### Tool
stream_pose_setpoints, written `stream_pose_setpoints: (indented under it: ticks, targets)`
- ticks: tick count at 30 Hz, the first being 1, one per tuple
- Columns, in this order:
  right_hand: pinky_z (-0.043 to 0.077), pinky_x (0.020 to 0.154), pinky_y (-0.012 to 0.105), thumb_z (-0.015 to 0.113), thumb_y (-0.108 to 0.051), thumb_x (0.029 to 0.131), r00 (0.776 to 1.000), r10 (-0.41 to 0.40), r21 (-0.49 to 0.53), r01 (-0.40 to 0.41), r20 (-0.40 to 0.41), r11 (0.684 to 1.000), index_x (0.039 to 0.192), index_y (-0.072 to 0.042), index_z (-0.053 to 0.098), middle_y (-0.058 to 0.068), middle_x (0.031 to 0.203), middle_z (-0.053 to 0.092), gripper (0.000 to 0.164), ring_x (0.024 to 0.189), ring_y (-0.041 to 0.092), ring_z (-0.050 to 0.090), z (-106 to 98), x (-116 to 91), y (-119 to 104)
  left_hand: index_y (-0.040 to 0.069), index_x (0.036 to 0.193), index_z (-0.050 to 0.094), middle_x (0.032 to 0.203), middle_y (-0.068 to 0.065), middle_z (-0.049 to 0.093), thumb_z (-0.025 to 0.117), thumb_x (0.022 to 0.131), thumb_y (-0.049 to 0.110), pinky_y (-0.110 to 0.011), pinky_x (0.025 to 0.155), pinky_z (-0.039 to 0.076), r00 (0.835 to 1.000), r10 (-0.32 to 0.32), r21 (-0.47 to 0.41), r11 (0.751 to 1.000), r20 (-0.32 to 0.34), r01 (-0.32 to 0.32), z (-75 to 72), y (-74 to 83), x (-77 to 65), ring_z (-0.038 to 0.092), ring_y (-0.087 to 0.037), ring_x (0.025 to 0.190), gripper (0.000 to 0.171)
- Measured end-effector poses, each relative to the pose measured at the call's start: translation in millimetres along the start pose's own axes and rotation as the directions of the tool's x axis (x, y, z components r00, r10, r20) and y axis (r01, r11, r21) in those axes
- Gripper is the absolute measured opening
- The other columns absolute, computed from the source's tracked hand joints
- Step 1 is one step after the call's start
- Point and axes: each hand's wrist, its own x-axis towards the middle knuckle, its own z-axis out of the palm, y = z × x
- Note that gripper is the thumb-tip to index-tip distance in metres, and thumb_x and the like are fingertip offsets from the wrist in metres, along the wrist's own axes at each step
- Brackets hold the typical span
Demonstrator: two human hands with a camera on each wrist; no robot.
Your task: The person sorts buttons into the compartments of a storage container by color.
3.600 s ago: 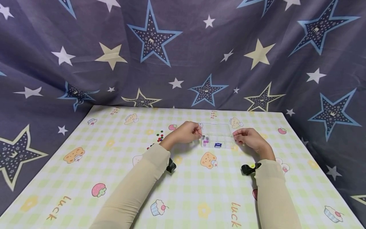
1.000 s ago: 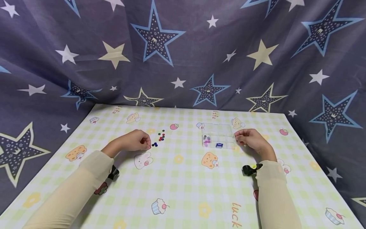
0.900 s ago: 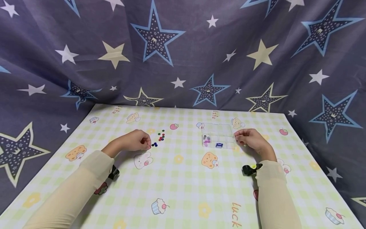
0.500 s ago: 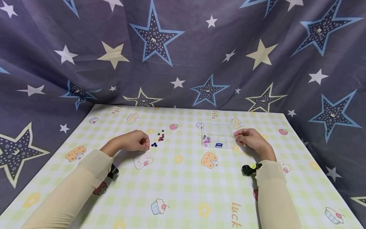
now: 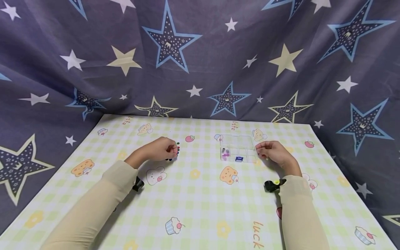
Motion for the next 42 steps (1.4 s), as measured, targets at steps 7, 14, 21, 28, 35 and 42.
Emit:
stream_pose_setpoints:
  ticks: [7,14,21,28,35,42]
  targets:
    - [0.050,0.070,0.028,0.056,-0.005,0.102,1.000,-0.002,0.004,0.002,0.002,1.000,0.124,0.009,0.061,0.009,0.097,0.065,0.027,0.080,0.017,0.057,0.1,-0.7,1.0,0.013,0.086,0.067,0.071,0.003,0.059,0.068,0.096,0.009,-0.029,0.064,0.043,0.999,0.054,0.013,0.998,-0.007,-0.054,9.0,19.6,25.1,0.048,-0.010,0.061,0.010]
    - [0.049,0.069,0.028,0.056,-0.005,0.102,1.000,-0.002,0.014,0.001,0.004,1.000,0.124,0.010,0.060,0.008,0.096,0.065,0.027,0.079,0.016,0.057,-0.2,-2.5,-1.0,0.012,0.089,0.067,0.077,0.003,0.062,0.068,0.097,0.010,-0.028,0.069,0.044,0.996,0.089,0.016,0.996,-0.024,-0.088,15.7,40.2,49.2,0.051,-0.011,0.067,0.009]
    - [0.048,0.069,0.027,0.056,-0.005,0.102,1.000,0.005,0.008,-0.005,0.003,1.000,0.124,0.009,0.060,0.007,0.095,0.064,0.027,0.078,0.016,0.056,-1.1,-2.6,-0.5,0.011,0.089,0.068,0.079,0.002,0.064,0.069,0.095,0.010,-0.027,0.069,0.045,0.991,0.117,-0.010,0.993,-0.064,-0.118,26.8,60.6,76.1,0.053,-0.011,0.070,0.007]
    - [0.048,0.069,0.028,0.055,-0.005,0.101,1.000,0.000,0.009,0.000,-0.001,1.000,0.123,0.009,0.061,0.007,0.095,0.064,0.026,0.078,0.016,0.056,-1.3,-0.5,-0.6,0.012,0.090,0.067,0.078,0.003,0.062,0.070,0.095,0.014,-0.026,0.070,0.044,0.984,0.129,-0.033,0.990,-0.122,-0.134,41.0,79.9,98.3,0.050,-0.009,0.068,0.006]
    - [0.048,0.068,0.027,0.056,-0.006,0.102,1.000,-0.003,0.010,0.003,0.009,1.000,0.124,0.010,0.060,0.007,0.096,0.064,0.028,0.078,0.015,0.056,0.4,0.0,-0.5,0.006,0.092,0.069,0.078,0.002,0.062,0.071,0.094,0.010,-0.022,0.070,0.045,0.981,0.138,-0.071,0.986,-0.139,-0.149,55.5,98.4,117.8,0.051,-0.007,0.070,0.005]
    - [0.044,0.065,0.030,0.056,-0.010,0.103,1.000,0.001,-0.023,-0.001,0.009,1.000,0.125,0.008,0.060,0.005,0.091,0.064,0.029,0.076,0.016,0.055,-0.4,-0.9,-2.0,0.006,0.091,0.070,0.077,0.002,0.065,0.072,0.093,0.010,-0.020,0.072,0.047,0.983,0.121,-0.110,0.985,-0.137,-0.136,70.5,108.1,137.3,0.055,-0.007,0.071,0.004]
